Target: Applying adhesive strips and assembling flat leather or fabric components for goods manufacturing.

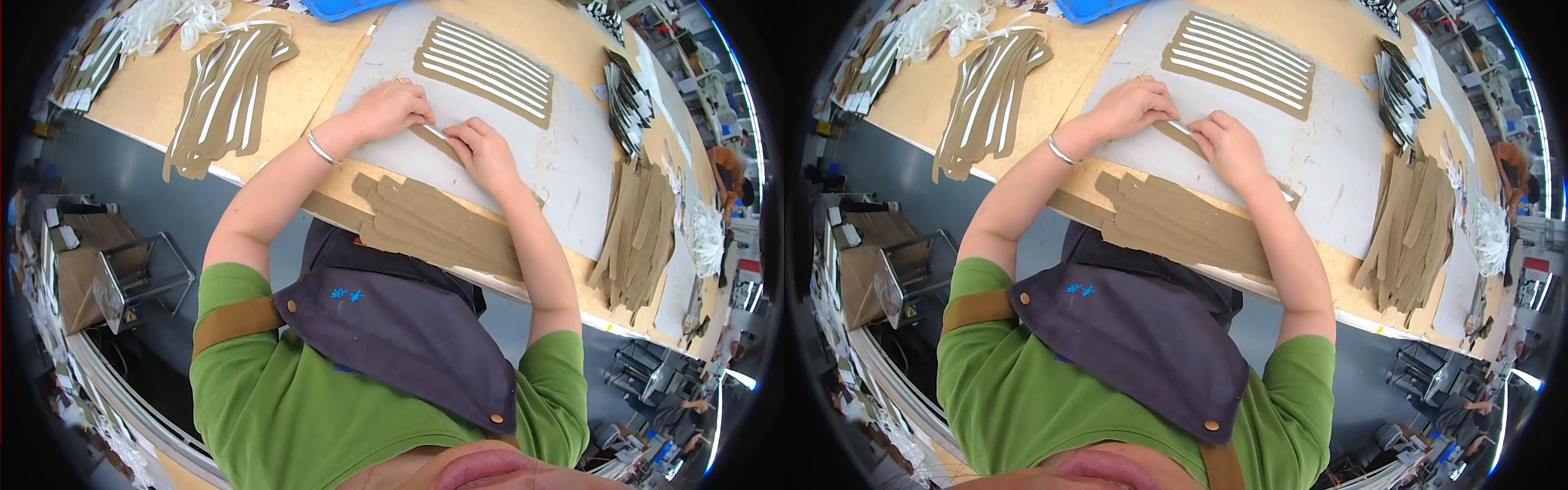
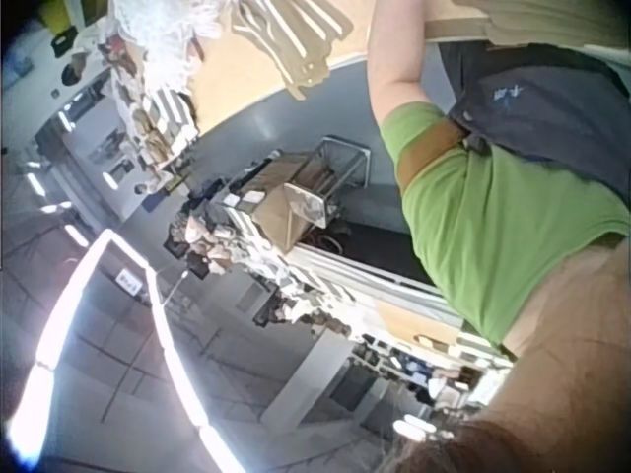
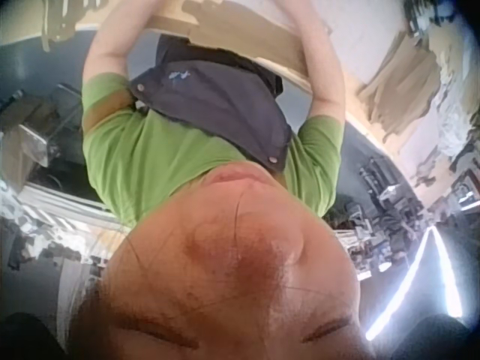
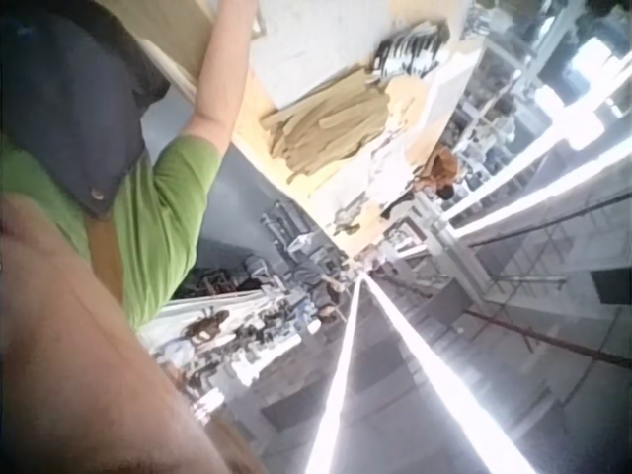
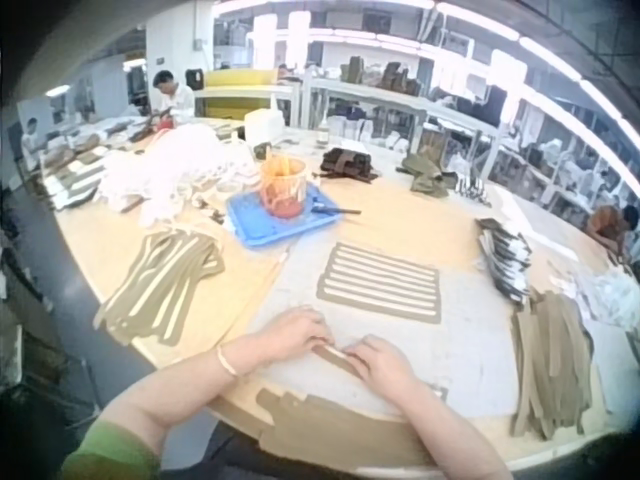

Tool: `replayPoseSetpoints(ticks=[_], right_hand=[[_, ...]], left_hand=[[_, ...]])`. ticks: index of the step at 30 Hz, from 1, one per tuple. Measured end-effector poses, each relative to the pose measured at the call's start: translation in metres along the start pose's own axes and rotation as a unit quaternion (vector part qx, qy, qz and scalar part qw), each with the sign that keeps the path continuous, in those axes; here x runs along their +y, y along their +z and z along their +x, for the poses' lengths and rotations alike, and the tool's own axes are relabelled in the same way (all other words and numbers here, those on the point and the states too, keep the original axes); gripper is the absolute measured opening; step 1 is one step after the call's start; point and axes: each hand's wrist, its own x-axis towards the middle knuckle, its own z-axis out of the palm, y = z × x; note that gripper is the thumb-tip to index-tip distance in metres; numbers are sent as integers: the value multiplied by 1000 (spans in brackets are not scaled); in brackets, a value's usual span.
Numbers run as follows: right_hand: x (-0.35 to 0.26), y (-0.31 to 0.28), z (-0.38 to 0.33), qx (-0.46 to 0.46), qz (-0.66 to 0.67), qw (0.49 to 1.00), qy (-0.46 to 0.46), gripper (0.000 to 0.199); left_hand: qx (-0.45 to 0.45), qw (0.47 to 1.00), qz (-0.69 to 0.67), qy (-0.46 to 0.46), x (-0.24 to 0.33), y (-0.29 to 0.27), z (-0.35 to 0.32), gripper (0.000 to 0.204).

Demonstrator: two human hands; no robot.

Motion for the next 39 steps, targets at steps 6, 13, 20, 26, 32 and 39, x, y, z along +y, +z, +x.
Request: replayPoseSetpoints(ticks=[6, 13, 20, 26, 32, 39], right_hand=[[-3, 4, -5, 36, -101, 993, -52, 13], [-7, 10, -3, 69, -141, 986, -63, 13], [-4, 7, 10, 37, -118, 990, -68, 10], [8, -37, -51, -6, -105, 994, -21, 12], [3, -37, -68, 32, -118, 992, 11, 13], [2, -6, -23, 48, -111, 993, -16, 10]], left_hand=[[39, 984, 140, 108, -8, 6, -10, 18], [116, 954, 277, 23, 5, -14, -32, 30], [-29, 978, 203, -33, 46, 17, -27, 44], [-73, 970, 230, -18, 67, 16, -28, 60], [-76, 947, 302, -75, 72, 8, -30, 71], [-26, 978, 206, -28, 76, 28, -27, 64]])
